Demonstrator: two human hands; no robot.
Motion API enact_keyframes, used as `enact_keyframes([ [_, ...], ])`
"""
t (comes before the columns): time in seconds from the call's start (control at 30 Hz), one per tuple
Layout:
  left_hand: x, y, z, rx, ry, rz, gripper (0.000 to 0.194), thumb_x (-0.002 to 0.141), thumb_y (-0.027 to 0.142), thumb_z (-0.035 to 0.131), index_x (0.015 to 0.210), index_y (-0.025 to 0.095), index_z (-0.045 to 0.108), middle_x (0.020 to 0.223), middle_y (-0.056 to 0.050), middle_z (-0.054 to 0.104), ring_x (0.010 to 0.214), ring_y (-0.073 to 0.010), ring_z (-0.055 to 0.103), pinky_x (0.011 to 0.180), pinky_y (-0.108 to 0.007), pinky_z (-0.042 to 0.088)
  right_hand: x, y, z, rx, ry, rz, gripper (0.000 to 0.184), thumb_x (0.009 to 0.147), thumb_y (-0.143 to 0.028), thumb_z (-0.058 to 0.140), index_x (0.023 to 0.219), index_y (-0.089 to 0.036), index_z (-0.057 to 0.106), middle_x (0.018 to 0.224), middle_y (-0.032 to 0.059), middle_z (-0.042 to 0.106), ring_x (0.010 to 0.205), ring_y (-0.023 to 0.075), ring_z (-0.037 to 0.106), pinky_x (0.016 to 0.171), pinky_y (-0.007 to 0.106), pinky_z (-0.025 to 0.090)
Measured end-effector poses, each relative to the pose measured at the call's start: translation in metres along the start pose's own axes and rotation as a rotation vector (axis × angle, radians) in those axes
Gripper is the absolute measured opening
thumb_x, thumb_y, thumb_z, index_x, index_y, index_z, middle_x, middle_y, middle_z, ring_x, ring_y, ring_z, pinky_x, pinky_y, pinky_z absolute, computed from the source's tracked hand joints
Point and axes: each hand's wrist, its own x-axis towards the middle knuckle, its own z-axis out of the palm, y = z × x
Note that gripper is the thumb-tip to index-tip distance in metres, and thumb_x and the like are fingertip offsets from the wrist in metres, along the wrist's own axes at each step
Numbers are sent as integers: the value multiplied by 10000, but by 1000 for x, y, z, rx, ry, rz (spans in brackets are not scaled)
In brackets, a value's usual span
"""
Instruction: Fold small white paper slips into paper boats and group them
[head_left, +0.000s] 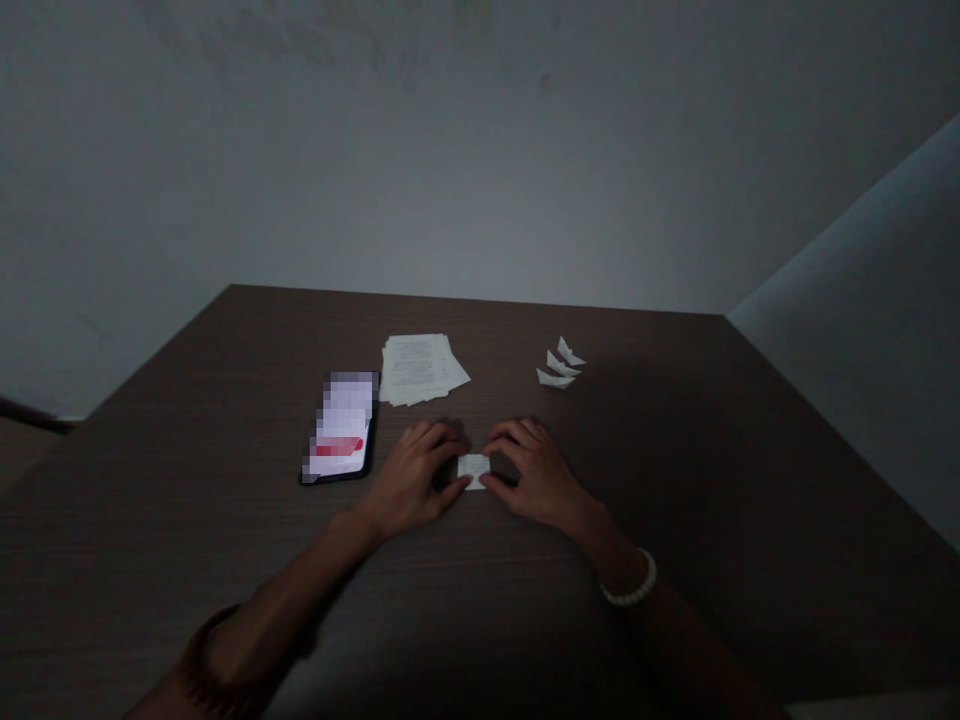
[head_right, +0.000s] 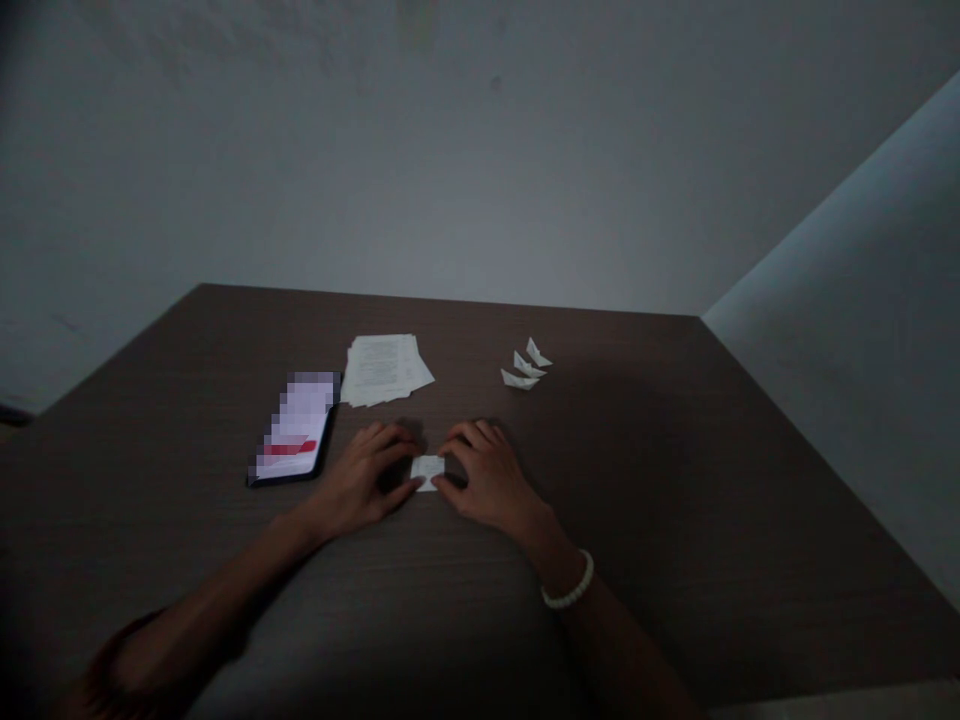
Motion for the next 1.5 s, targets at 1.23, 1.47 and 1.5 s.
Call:
enact_keyframes([
  [1.23, 2, 3, 1, -268, 72, -88, 154, 898, 315, 589, 862, 194, 677, 812, -29, 664, 811, -203, 577, 755, -351, 417, 4, 0, 6, 358, 193, 112, 92, 802, -176, 702, 729, -204, 655, 699, -2, 642, 674, 154, 557, 645, 284, 415],
  [1.47, 2, 6, -3, -291, 76, -59, 293, 960, 337, 499, 805, 190, 701, 736, -24, 685, 721, -178, 581, 740, -344, 396, 3, -2, 7, 343, 197, 84, 101, 830, -222, 669, 731, -208, 654, 702, 1, 651, 674, 152, 564, 644, 285, 423],
  [1.5, 2, 7, -4, -288, 65, -56, 309, 965, 339, 490, 790, 191, 696, 725, -20, 683, 719, -178, 582, 748, -347, 391, 3, -3, 7, 339, 203, 72, 95, 830, -228, 669, 738, -210, 658, 702, 1, 654, 672, 153, 562, 649, 288, 424],
])
